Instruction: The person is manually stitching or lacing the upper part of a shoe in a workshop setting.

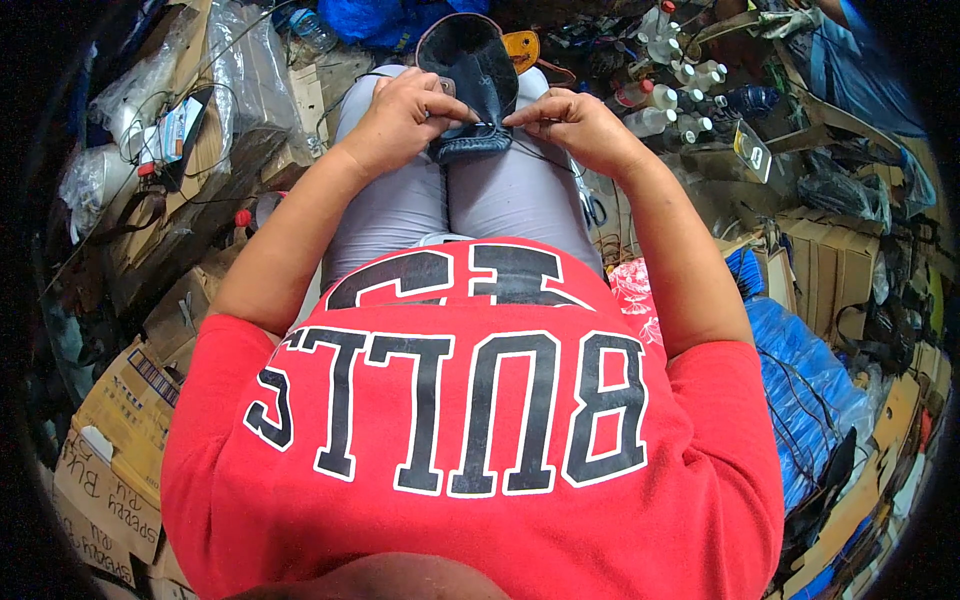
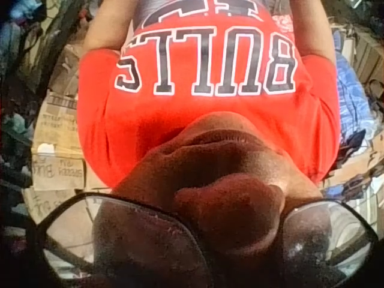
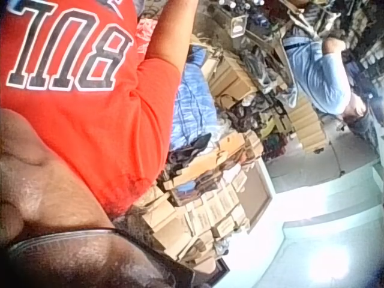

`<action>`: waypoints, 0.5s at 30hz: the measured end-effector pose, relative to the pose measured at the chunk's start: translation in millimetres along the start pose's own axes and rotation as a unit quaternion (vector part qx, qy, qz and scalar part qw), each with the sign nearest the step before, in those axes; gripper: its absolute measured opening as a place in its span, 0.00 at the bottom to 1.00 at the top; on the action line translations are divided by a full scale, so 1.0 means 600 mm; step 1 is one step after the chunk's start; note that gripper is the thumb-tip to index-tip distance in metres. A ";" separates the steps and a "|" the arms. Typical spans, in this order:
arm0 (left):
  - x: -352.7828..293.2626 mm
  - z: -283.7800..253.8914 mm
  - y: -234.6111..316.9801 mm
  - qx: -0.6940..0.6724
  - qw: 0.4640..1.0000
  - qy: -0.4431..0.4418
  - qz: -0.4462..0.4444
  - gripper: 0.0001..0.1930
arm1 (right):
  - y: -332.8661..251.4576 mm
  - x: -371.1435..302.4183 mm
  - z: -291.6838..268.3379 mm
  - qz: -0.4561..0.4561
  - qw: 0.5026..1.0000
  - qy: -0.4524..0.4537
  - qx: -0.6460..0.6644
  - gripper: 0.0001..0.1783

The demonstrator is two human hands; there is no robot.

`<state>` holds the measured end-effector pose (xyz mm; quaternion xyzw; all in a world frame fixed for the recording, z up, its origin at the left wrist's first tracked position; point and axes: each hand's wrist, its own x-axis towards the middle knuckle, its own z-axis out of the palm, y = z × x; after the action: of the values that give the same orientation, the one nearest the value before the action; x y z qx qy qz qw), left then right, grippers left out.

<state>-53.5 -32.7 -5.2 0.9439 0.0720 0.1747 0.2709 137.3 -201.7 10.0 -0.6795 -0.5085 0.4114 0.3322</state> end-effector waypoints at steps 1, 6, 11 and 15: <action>0.006 0.001 -0.003 0.000 1.000 0.000 0.000 0.08 | 0.003 0.002 0.000 -0.007 1.000 -0.003 0.030 0.21; 0.035 -0.009 -0.004 0.004 0.996 -0.063 0.055 0.08 | 0.006 0.009 0.004 -0.019 0.999 -0.005 0.046 0.15; 0.000 -0.017 0.028 -0.027 0.998 -0.023 -0.043 0.08 | 0.001 -0.013 0.022 0.067 0.989 0.045 0.127 0.13; 0.004 -0.007 0.035 -0.137 0.965 -0.068 -0.212 0.09 | -0.006 -0.014 0.036 0.074 0.966 0.068 0.239 0.13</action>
<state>-52.1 -47.9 10.0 0.8707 0.2275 0.0563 0.4324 115.1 -208.5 5.2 -0.6425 -0.3197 0.4974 0.4874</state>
